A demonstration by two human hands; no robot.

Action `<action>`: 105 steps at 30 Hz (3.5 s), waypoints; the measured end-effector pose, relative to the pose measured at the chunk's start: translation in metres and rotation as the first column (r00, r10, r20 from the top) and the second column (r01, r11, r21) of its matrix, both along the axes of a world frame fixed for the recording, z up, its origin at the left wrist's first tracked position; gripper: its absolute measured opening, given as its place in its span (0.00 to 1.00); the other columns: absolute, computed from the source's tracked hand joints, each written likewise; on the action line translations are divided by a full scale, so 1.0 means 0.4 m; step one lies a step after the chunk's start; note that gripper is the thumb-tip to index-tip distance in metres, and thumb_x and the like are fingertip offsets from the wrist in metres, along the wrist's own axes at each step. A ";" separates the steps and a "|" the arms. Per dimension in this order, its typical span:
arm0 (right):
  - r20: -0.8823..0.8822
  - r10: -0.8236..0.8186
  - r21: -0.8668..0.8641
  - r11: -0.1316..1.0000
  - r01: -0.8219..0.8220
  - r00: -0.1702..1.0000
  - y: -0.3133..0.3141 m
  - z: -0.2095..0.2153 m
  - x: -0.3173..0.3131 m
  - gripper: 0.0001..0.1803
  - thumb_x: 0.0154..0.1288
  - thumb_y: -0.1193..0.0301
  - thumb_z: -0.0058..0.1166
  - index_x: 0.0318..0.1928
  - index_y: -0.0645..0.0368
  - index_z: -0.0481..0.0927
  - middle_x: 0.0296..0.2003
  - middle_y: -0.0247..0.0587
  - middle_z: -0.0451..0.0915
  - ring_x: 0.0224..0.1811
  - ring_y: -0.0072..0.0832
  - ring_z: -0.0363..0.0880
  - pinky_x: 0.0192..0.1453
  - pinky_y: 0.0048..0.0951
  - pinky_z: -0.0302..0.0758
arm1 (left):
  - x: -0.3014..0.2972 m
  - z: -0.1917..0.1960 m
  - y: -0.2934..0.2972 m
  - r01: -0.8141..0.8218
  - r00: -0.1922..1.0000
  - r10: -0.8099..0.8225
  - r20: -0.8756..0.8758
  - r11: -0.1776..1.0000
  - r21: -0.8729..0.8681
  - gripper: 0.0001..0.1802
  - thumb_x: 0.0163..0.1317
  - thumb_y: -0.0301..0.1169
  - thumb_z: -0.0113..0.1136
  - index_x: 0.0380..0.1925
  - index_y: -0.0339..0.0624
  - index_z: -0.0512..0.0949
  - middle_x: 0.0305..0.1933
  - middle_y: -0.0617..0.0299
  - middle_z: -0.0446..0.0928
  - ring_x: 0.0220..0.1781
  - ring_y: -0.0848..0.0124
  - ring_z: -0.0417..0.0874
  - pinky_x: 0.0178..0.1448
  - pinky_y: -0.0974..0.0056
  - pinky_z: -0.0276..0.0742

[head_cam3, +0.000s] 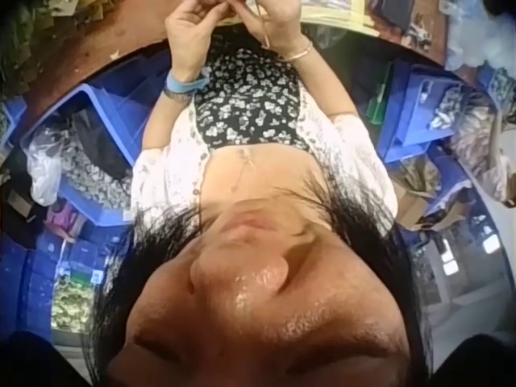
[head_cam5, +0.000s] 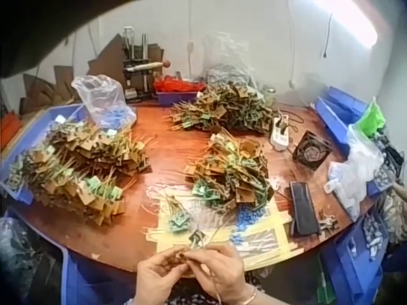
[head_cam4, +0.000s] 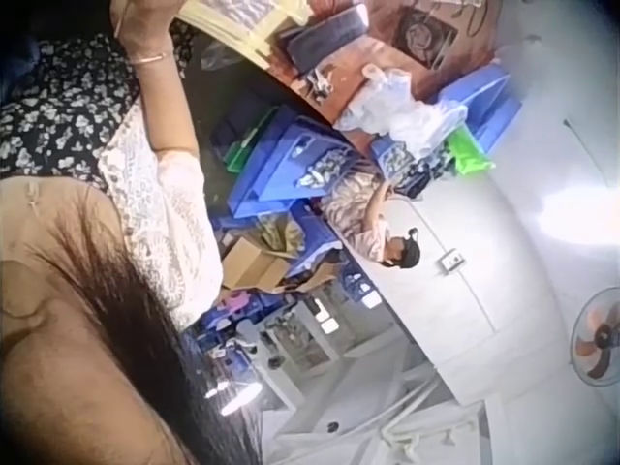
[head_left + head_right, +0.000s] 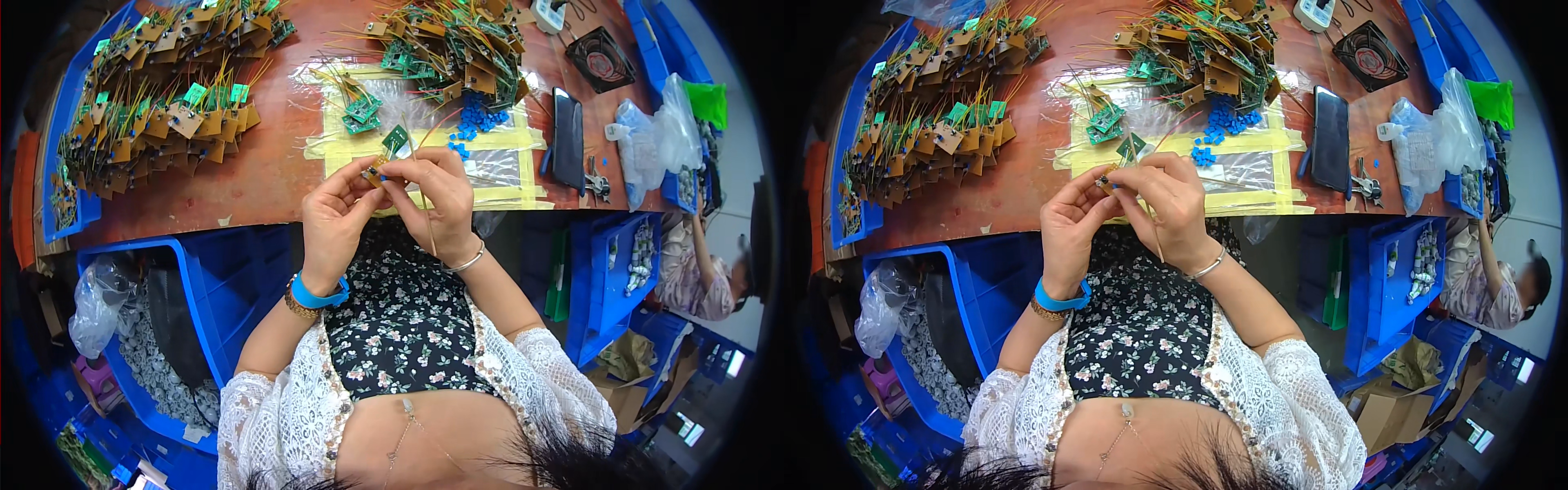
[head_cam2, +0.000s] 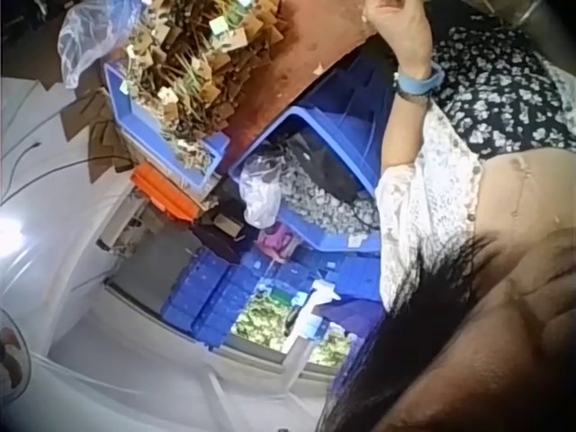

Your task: Assembling small electronic circuit boards with various components at a factory workbench.

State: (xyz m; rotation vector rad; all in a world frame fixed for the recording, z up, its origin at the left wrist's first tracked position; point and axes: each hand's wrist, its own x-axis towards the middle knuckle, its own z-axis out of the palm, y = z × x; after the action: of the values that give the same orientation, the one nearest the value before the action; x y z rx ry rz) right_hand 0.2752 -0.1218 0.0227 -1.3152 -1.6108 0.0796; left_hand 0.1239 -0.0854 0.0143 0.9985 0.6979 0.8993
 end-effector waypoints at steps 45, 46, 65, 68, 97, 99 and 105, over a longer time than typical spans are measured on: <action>-0.006 -0.015 -0.053 0.998 0.015 1.000 -0.008 0.018 -0.021 0.14 0.49 0.85 0.66 0.39 0.62 0.84 0.32 0.41 0.84 0.36 0.35 0.82 0.40 0.31 0.78 | -0.008 -0.006 -0.009 -0.026 1.000 0.025 -0.012 0.998 -0.052 0.14 0.71 0.23 0.53 0.53 0.29 0.78 0.40 0.58 0.83 0.40 0.73 0.85 0.46 0.69 0.84; -0.016 -0.017 -0.071 0.997 0.016 1.000 -0.008 0.020 -0.024 0.13 0.50 0.85 0.65 0.38 0.62 0.84 0.32 0.41 0.84 0.36 0.35 0.82 0.40 0.31 0.78 | -0.007 -0.006 -0.008 -0.033 0.999 0.032 -0.019 0.998 -0.052 0.14 0.71 0.24 0.52 0.52 0.30 0.79 0.40 0.58 0.84 0.39 0.74 0.85 0.45 0.69 0.84; -0.037 -0.009 0.051 0.999 0.011 0.999 -0.013 0.019 -0.016 0.16 0.51 0.88 0.64 0.42 0.63 0.84 0.34 0.44 0.84 0.38 0.36 0.82 0.43 0.29 0.77 | -0.300 0.060 0.328 -0.563 0.572 0.793 -0.212 0.567 0.602 0.12 0.69 0.29 0.59 0.45 0.32 0.84 0.40 0.59 0.84 0.38 0.76 0.83 0.37 0.71 0.80; -0.026 -0.008 0.062 0.998 0.009 1.000 -0.015 0.021 -0.020 0.16 0.51 0.88 0.64 0.42 0.63 0.84 0.34 0.43 0.84 0.37 0.36 0.82 0.42 0.30 0.77 | -0.337 0.028 0.363 -0.416 0.354 0.901 -0.250 0.391 0.821 0.11 0.67 0.29 0.61 0.44 0.35 0.85 0.36 0.58 0.84 0.35 0.72 0.83 0.35 0.70 0.79; -0.331 -0.040 -0.242 0.969 -0.044 0.943 -0.017 -0.034 0.073 0.30 0.81 0.54 0.31 0.46 0.67 0.82 0.28 0.36 0.74 0.31 0.22 0.72 0.36 0.23 0.68 | -0.027 -0.001 0.198 0.149 0.624 0.651 -0.433 0.444 0.883 0.14 0.61 0.21 0.58 0.48 0.39 0.81 0.37 0.48 0.81 0.37 0.52 0.84 0.41 0.54 0.79; -0.389 -0.064 -0.254 0.966 -0.041 0.919 -0.013 -0.049 0.079 0.29 0.81 0.56 0.34 0.42 0.68 0.82 0.29 0.37 0.77 0.31 0.20 0.73 0.36 0.22 0.70 | -0.041 0.019 0.176 -0.063 0.562 0.789 -0.247 0.338 0.939 0.15 0.60 0.20 0.62 0.48 0.38 0.82 0.37 0.49 0.83 0.36 0.56 0.85 0.40 0.59 0.80; -0.354 -0.105 -0.316 0.949 -0.013 0.929 -0.008 -0.055 0.083 0.27 0.80 0.58 0.39 0.37 0.69 0.82 0.29 0.39 0.81 0.30 0.20 0.77 0.34 0.21 0.72 | -0.068 0.022 0.132 -0.220 0.594 0.768 -0.238 0.440 0.870 0.13 0.63 0.19 0.61 0.48 0.35 0.82 0.37 0.53 0.84 0.33 0.68 0.85 0.38 0.65 0.78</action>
State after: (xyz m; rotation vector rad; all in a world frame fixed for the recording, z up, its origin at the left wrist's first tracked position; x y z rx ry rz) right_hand 0.3086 -0.1251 0.0006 -1.4769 -1.2771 0.5427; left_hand 0.0967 -0.0326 0.0232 2.0033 1.2998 1.5467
